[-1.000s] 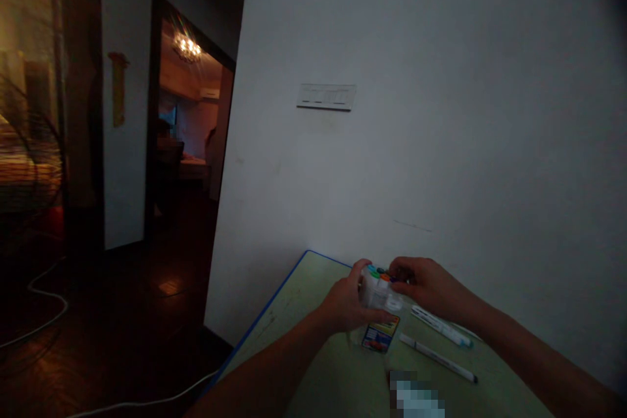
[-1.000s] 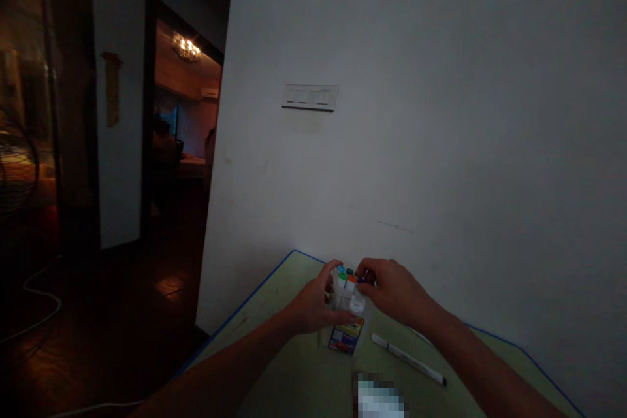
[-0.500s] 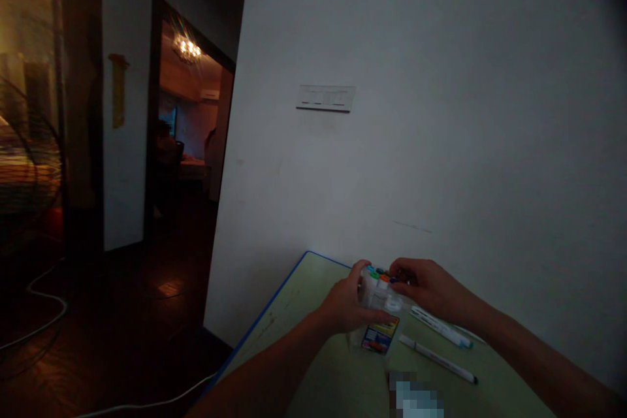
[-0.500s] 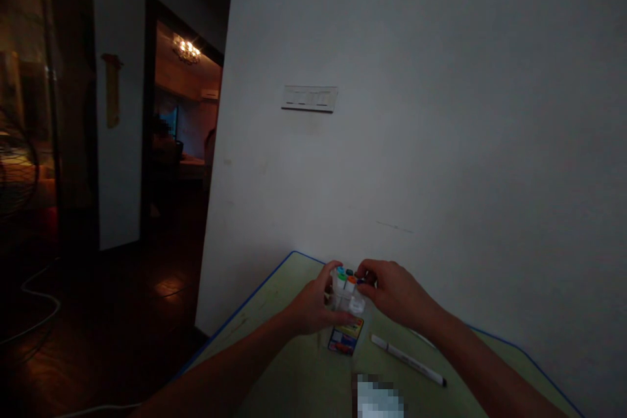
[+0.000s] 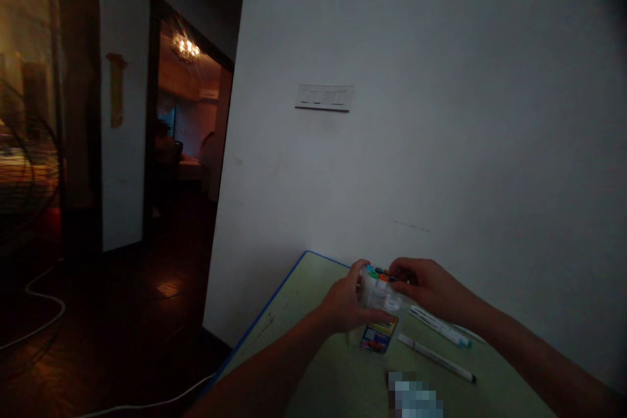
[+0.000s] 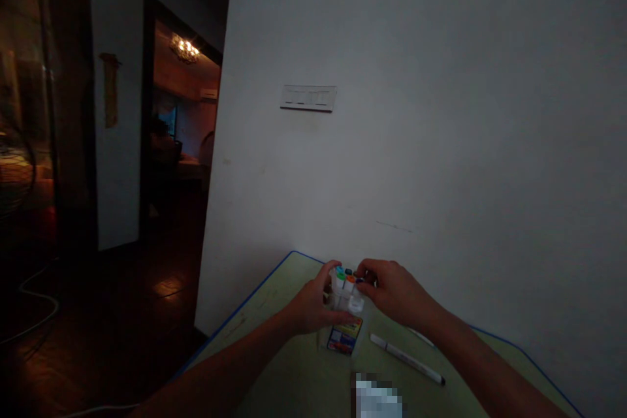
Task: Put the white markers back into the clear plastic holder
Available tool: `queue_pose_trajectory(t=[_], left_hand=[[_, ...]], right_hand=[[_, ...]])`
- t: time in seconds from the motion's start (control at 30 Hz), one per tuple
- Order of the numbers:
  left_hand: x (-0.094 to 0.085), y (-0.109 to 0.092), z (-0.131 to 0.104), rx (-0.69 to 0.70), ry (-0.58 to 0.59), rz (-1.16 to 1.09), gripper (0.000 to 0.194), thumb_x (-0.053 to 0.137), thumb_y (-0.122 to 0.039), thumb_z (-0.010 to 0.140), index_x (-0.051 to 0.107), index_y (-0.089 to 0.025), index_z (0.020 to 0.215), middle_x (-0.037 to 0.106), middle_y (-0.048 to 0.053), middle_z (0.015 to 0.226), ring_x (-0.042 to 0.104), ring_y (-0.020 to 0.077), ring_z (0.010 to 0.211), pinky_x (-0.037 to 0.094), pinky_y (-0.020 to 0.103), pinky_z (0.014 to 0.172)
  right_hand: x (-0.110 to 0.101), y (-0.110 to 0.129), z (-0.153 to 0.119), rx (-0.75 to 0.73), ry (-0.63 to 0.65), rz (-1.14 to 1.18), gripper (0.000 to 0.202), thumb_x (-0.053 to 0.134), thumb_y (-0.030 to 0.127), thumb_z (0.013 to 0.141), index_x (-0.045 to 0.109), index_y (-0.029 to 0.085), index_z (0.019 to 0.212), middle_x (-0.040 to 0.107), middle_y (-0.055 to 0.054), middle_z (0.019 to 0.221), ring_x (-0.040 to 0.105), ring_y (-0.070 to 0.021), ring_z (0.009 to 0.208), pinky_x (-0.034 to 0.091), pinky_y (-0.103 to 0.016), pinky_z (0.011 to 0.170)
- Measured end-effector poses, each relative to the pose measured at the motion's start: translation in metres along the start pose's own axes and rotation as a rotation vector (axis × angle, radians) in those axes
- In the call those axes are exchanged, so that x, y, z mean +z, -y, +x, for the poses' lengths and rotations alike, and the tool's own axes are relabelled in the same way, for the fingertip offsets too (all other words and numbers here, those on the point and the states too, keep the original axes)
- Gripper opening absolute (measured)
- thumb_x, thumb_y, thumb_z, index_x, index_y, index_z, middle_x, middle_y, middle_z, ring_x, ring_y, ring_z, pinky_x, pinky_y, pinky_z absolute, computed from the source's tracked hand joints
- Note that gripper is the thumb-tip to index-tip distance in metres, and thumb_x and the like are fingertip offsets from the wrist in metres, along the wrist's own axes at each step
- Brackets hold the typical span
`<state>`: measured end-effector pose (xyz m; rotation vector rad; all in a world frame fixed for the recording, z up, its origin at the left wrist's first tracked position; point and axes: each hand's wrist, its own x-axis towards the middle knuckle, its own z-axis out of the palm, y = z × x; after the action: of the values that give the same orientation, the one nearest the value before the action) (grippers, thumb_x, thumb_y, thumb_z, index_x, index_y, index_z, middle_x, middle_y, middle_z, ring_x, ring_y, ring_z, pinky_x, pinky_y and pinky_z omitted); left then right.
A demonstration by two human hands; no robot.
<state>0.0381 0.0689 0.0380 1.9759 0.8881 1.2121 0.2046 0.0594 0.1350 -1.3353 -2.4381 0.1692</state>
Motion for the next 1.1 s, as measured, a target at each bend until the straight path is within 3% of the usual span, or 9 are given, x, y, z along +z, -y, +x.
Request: queue_pose_trajectory(t=[0.4,0.5,0.57,0.63,0.73,0.83,0.9,1.0,1.1], left_hand=[[0.0,0.0,0.0,0.004,0.007,0.014,0.093,0.074,-0.043,0.052,0.023,-0.023,0.127,0.06,0.008,0.097,0.057,0.0216,0.08,0.045,0.03,0.064],[0.0,0.0,0.0,-0.009,0.015,0.0,0.095,0.074,-0.044,0.051,0.021,-0.023,0.128,0.06,0.008,0.099,0.057,0.0221,0.082,0.046,0.031,0.066],[0.0,-0.001,0.0,-0.017,0.015,-0.023,0.097,0.075,-0.043,0.05,0.021,-0.024,0.128,0.059,0.009,0.103,0.057,0.0227,0.086,0.046,0.033,0.07],[0.0,-0.001,-0.001,-0.014,0.015,-0.052,0.097,0.076,-0.041,0.049,0.022,-0.024,0.128,0.058,0.01,0.107,0.057,0.0232,0.09,0.045,0.034,0.073],[-0.001,-0.001,-0.001,-0.011,0.025,-0.074,0.096,0.076,-0.039,0.051,0.022,-0.024,0.128,0.058,0.01,0.108,0.057,0.0235,0.091,0.046,0.033,0.074],[-0.001,-0.002,-0.001,-0.027,0.024,-0.039,0.097,0.075,-0.041,0.05,0.021,-0.024,0.129,0.058,0.01,0.107,0.056,0.0238,0.09,0.046,0.033,0.071],[-0.002,-0.003,-0.001,-0.041,0.018,-0.011,0.098,0.075,-0.043,0.049,0.022,-0.024,0.129,0.058,0.009,0.105,0.056,0.0232,0.087,0.046,0.032,0.069],[-0.001,-0.003,-0.001,-0.059,0.006,0.027,0.098,0.074,-0.048,0.048,0.023,-0.024,0.129,0.058,0.008,0.1,0.056,0.0219,0.082,0.046,0.031,0.065],[-0.001,-0.002,-0.001,-0.048,-0.009,0.037,0.099,0.073,-0.05,0.047,0.023,-0.025,0.129,0.058,0.007,0.1,0.056,0.0218,0.083,0.045,0.031,0.066]], right_hand=[[-0.001,0.005,-0.001,-0.012,-0.019,-0.004,0.016,0.048,0.032,0.072,0.056,0.018,0.071,0.061,-0.003,0.064,0.054,-0.0151,0.059,0.036,-0.024,0.052],[-0.008,-0.007,0.005,0.009,-0.14,-0.022,0.026,0.043,0.04,0.076,0.055,0.017,0.077,0.061,-0.003,0.063,0.054,-0.0151,0.056,0.036,-0.025,0.051],[-0.01,-0.027,0.011,0.071,-0.25,-0.087,0.031,0.038,0.043,0.078,0.055,0.017,0.081,0.062,-0.004,0.065,0.055,-0.0159,0.057,0.038,-0.026,0.053],[-0.006,-0.055,0.014,0.166,-0.265,-0.187,0.03,0.038,0.039,0.078,0.057,0.016,0.085,0.064,-0.006,0.071,0.058,-0.018,0.062,0.04,-0.028,0.057],[0.019,-0.106,0.009,0.27,-0.111,-0.275,0.032,0.04,0.029,0.077,0.059,0.014,0.098,0.066,-0.012,0.087,0.061,-0.0225,0.077,0.043,-0.032,0.067],[0.055,-0.154,-0.003,0.236,-0.02,-0.304,0.034,0.044,0.023,0.075,0.058,0.018,0.105,0.06,-0.012,0.109,0.057,-0.0245,0.097,0.041,-0.034,0.08],[0.076,-0.177,-0.008,0.249,0.075,-0.303,0.035,0.039,0.022,0.078,0.059,0.018,0.106,0.061,-0.012,0.108,0.058,-0.0243,0.096,0.042,-0.034,0.08],[0.094,-0.197,-0.011,0.218,0.213,-0.332,0.036,0.033,0.021,0.081,0.062,0.015,0.101,0.061,-0.015,0.106,0.058,-0.0243,0.096,0.04,-0.033,0.081],[0.097,-0.2,-0.011,0.249,0.219,-0.384,0.033,0.035,0.021,0.079,0.062,0.015,0.098,0.062,-0.015,0.103,0.058,-0.0256,0.092,0.04,-0.033,0.076]])
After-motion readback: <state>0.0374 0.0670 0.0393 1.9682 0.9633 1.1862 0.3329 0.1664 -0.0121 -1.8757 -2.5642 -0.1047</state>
